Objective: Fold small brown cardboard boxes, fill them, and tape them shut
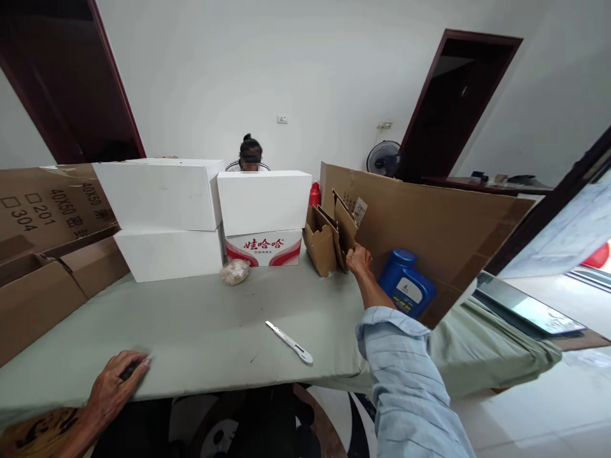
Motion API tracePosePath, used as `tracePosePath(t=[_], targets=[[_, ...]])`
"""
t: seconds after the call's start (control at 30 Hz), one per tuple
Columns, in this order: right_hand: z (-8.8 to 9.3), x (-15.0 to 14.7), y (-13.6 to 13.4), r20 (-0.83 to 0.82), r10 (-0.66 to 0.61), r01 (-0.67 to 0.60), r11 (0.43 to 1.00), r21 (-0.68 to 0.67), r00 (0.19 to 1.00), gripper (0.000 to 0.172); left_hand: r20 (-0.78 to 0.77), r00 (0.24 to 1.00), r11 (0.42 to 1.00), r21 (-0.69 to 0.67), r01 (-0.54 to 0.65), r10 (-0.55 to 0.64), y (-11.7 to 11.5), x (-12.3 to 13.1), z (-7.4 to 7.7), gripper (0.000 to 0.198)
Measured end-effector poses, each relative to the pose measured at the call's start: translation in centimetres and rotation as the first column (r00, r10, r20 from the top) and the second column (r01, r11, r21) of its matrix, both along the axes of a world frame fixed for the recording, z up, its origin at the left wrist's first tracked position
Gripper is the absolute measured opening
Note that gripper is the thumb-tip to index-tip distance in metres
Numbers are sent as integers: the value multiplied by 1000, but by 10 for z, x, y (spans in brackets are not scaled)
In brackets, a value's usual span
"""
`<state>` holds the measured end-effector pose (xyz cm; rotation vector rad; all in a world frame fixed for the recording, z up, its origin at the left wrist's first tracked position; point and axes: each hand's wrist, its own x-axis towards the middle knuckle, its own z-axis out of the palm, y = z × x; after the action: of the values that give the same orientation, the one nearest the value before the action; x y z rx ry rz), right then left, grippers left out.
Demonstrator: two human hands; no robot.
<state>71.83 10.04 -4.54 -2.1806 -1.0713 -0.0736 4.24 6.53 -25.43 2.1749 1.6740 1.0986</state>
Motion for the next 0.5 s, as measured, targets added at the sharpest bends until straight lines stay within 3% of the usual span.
tracePosePath(t=[0.13, 0.23, 0.3, 0.37, 0.43, 0.5], targets=[[-5, -11, -9, -11, -6, 7, 999, 39, 1000, 42, 21, 1000, 1000, -1, 12, -12, 1, -2, -4, 45], [-7, -35, -27, 15, 14, -15, 997, 82, 1000, 39, 54, 998, 1000, 5, 23, -23, 4, -4, -9, 42], [-5, -69, -42, 36, 88, -92, 990, 111, 995, 35, 80, 996, 1000, 12, 25, -26, 5, -1, -6, 39], [0, -120, -62, 45, 239, -243, 958, 149, 970, 31, 111, 993, 999, 28, 29, -31, 0, 4, 4, 35], [4, -180, -91, 53, 442, -443, 870, 219, 895, 30, 164, 985, 998, 53, 38, -46, -6, 13, 21, 32], [4, -231, -126, 246, 712, -750, 584, 312, 657, 25, 159, 987, 998, 57, 19, -27, -7, 20, 33, 26]])
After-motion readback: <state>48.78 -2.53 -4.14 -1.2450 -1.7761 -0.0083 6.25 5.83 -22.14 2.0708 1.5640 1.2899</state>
